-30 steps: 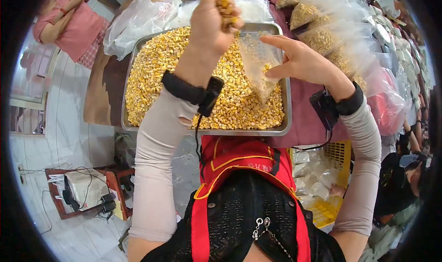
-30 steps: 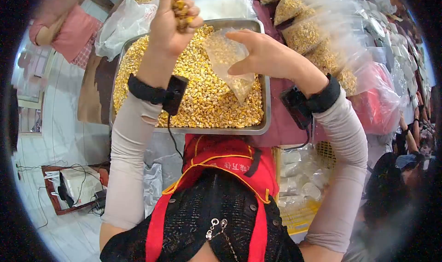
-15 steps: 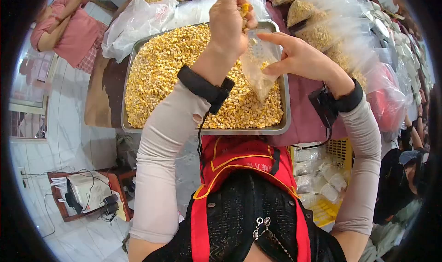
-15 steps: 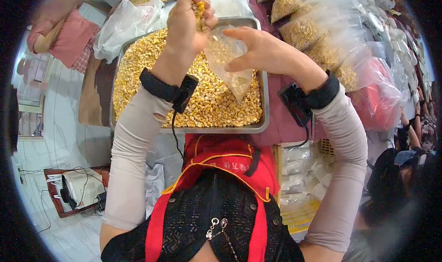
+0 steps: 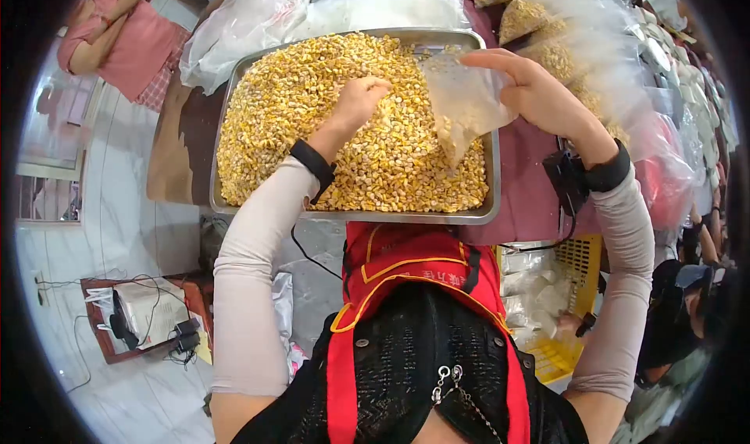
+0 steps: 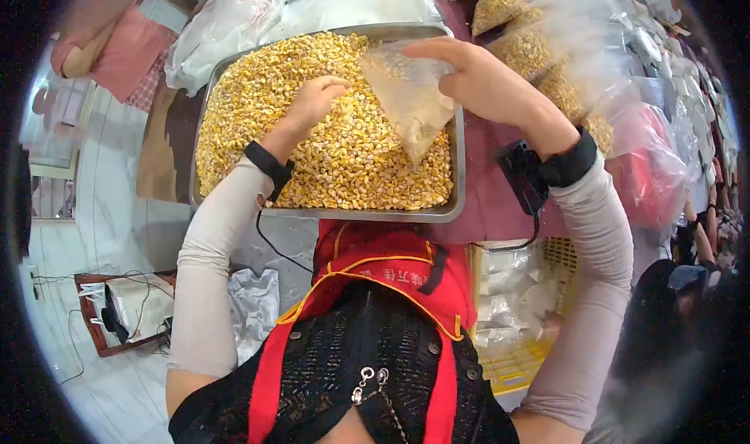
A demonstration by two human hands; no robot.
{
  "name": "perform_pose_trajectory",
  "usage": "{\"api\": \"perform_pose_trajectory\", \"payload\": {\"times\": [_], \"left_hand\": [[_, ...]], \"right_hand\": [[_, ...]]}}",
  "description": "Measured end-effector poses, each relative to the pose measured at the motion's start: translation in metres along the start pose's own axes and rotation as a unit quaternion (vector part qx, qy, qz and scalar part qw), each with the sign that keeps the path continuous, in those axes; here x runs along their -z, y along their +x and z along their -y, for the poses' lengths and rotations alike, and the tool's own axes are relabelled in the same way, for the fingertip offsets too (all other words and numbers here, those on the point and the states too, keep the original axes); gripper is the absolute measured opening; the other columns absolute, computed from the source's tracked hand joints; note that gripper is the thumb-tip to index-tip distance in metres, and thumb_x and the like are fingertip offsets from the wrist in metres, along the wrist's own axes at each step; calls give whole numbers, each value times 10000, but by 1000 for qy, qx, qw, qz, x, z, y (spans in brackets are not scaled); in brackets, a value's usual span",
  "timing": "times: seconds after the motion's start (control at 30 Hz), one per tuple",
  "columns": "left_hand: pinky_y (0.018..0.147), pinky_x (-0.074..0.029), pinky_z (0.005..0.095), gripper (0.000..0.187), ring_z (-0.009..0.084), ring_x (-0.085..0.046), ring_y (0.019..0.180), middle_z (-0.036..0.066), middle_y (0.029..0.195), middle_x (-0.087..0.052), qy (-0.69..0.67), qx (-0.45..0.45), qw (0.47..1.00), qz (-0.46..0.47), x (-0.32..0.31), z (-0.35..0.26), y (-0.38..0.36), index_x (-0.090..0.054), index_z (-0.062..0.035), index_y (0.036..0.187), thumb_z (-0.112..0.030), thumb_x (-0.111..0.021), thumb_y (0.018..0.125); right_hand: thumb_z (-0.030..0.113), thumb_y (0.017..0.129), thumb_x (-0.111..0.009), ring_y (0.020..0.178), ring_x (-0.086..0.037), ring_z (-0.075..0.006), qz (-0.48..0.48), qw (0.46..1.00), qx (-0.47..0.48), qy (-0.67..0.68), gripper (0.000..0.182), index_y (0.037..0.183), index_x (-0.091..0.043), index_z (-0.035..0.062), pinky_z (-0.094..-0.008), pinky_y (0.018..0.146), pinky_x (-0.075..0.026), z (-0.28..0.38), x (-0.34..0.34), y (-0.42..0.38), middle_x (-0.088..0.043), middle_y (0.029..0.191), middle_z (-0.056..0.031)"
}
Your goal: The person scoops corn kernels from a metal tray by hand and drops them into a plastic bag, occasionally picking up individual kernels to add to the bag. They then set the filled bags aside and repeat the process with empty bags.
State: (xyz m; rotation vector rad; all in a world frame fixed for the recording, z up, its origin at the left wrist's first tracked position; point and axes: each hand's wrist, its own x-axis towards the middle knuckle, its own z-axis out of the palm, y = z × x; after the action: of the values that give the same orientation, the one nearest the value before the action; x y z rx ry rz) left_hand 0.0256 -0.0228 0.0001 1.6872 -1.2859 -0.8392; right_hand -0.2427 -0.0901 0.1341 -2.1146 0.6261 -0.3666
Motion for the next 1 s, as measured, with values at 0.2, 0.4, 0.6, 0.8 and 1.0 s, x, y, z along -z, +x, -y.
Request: {"api": "perform_pose_trajectory", "payload": {"times": [0.2,0.4,0.6,0.8,1.0], "left_hand": [[819,-432,341,305,297,-559,902,152,987,-605,298,-200,933,13,-12,13,-5,-592,-29,1067,-154,-487,809],[652,-431,393,182,248,-530,799,50,782,-524,448,-359,813,100,-30,2,-38,-565,-104,859,-272,-560,787],[553,-447,358,185,244,-559,670,102,743,-543,323,-295,894,99,-13,13,-23,-571,-81,848,-258,-534,809],[520,-415,267,145,132,-506,626,24,752,-539,-363,159,916,57,19,-26,-16,-549,-78,909,-179,-486,825],[467,-354,217,164,92,-440,596,13,722,-472,-579,55,802,136,37,-68,5,-476,-54,965,-211,-476,915]], "right_hand": [[-86,671,-403,835,-490,-111,9,999,23,-36,573,1217,-497,59,-223,744,-401,6,-3,4,-552,1110,-52],[-58,686,-431,881,-546,-151,29,998,16,-57,530,1199,-506,49,-261,794,-423,12,-3,5,-590,1066,-122],[-60,683,-431,783,-533,-140,27,999,-22,-36,530,1195,-512,53,-264,731,-431,14,0,1,-605,948,-110],[-86,683,-387,588,-326,-30,14,1000,-8,4,597,1250,-478,77,-185,524,-311,5,-4,2,-410,721,68],[-21,736,-514,621,-342,-34,18,1000,-14,-4,554,1276,-453,87,-187,544,-327,9,-8,7,-399,748,61]]}}
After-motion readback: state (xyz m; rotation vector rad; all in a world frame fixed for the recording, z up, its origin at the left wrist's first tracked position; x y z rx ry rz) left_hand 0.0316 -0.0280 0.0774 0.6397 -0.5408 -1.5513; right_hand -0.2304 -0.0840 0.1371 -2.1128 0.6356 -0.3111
